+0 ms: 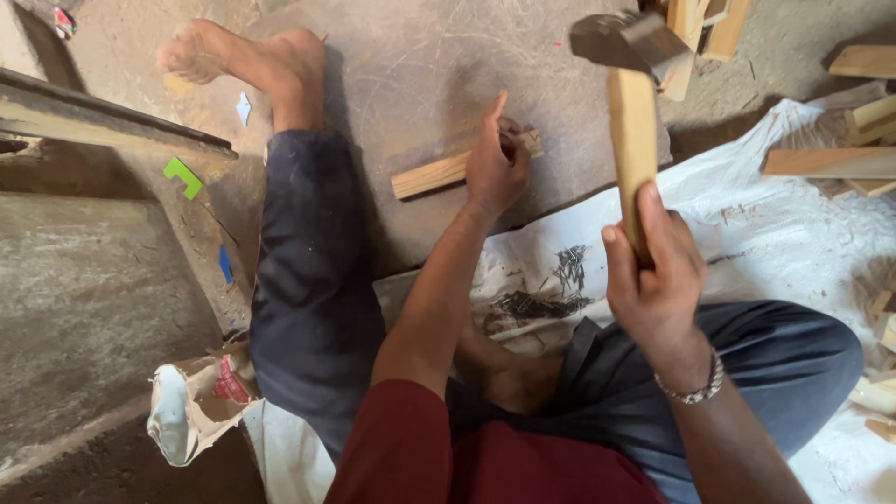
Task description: The person sits on the floor and repeatedly hammers nails into small wooden planks. They pick up a plank, position a nail, hammer it in, and then move the finished piece aside.
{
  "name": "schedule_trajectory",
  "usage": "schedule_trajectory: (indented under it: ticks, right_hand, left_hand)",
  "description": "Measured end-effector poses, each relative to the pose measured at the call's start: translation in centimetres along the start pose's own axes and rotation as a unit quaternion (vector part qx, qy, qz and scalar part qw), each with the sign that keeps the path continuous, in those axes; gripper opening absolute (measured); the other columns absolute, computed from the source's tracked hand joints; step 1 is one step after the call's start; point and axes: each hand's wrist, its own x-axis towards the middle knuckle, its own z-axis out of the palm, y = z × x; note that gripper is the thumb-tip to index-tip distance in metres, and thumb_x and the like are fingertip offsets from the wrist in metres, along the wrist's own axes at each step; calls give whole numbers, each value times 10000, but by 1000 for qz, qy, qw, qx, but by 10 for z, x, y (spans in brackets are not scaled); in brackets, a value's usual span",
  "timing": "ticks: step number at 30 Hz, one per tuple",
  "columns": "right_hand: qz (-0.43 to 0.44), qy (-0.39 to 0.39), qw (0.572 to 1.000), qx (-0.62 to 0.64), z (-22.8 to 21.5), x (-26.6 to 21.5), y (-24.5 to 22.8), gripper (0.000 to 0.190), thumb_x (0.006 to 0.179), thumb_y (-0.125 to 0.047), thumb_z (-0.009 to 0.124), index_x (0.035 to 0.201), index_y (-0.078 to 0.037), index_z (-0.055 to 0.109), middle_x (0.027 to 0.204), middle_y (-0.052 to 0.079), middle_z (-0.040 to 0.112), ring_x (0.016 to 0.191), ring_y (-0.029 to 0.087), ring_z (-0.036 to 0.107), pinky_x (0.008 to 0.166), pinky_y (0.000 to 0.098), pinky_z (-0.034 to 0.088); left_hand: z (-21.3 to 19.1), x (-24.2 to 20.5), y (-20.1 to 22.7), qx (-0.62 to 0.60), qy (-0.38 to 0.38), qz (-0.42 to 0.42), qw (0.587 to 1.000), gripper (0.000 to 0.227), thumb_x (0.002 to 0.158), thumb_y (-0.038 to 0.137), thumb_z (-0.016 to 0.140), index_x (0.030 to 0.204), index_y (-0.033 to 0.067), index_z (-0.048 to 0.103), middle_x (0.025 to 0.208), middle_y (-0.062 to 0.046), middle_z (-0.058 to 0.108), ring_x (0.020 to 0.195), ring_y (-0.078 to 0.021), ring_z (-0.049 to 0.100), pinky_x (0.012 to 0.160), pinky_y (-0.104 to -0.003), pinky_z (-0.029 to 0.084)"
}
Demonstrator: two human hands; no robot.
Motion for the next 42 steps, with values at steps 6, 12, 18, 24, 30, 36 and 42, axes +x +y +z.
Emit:
schedule_trajectory:
  ticks: [6, 12, 18, 24, 30, 36, 42]
  right_hand:
    - [270, -266, 915, -138, 38, -17, 16, 651, 929, -90, 738, 1533, -179, 514, 900, 197, 704, 725, 331, 700, 673, 456, 563]
    - [184, -132, 974, 25, 14, -61, 28, 624, 950, -161, 708, 1525, -73, 482, 1388, 263, 641, 1213, 368, 679, 950, 420, 575]
    - [304, -75, 945, 92, 20, -100, 53, 633, 949, -105, 683, 1544, -58, 473, 1432, 217, 616, 1201, 252, 635, 969, 369, 538]
    - [431, -146, 887, 81, 20, -90, 57, 718, 912, -173, 667, 1571, -133, 384, 1483, 159, 557, 999, 222, 684, 815, 332, 583]
    - [507, -150, 842, 106, 15, -77, 44, 749, 923, -179, 661, 1619, -193, 384, 1327, 152, 692, 783, 223, 619, 671, 362, 552]
    - [227, -74, 968, 72, 20, -87, 54, 686, 971, -145, 711, 1586, -39, 426, 1364, 228, 627, 1119, 223, 628, 895, 359, 525]
    - [303, -90, 941, 116, 22, -94, 54, 698, 985, -119, 693, 1608, -30, 390, 1354, 167, 633, 975, 156, 636, 797, 291, 552]
  left_hand:
    - [-1, 1, -2, 18, 10, 34, 999, 781, 854, -16, 661, 1553, 120, 342, 1036, -37, 674, 802, -159, 683, 703, -311, 556]
    - [4, 2, -8, 21, -1, 15, 1000, 684, 848, 40, 680, 1490, 115, 456, 1077, -61, 689, 827, -184, 703, 721, -328, 570]
    - [-16, 21, 11, 318, -116, 97, 936, 345, 774, 198, 788, 1083, 114, 662, 1255, -143, 615, 1131, -348, 646, 921, -435, 552]
    - [-29, 43, 108, 203, -62, 79, 974, 444, 774, 229, 816, 1123, 57, 603, 1111, -146, 697, 1042, -326, 691, 888, -428, 551]
    - [-71, 42, 119, 43, 97, 71, 992, 467, 857, 156, 843, 1237, 73, 585, 1010, -108, 731, 889, -208, 738, 803, -327, 588]
    - [-130, -3, 35, 138, 237, -166, 947, 602, 798, 276, 865, 1245, 25, 550, 1115, -159, 652, 986, -264, 685, 862, -386, 554]
    - [-126, -60, -10, 369, 205, -147, 895, 655, 772, 402, 882, 1136, -39, 565, 1182, -255, 534, 1111, -424, 530, 949, -536, 433]
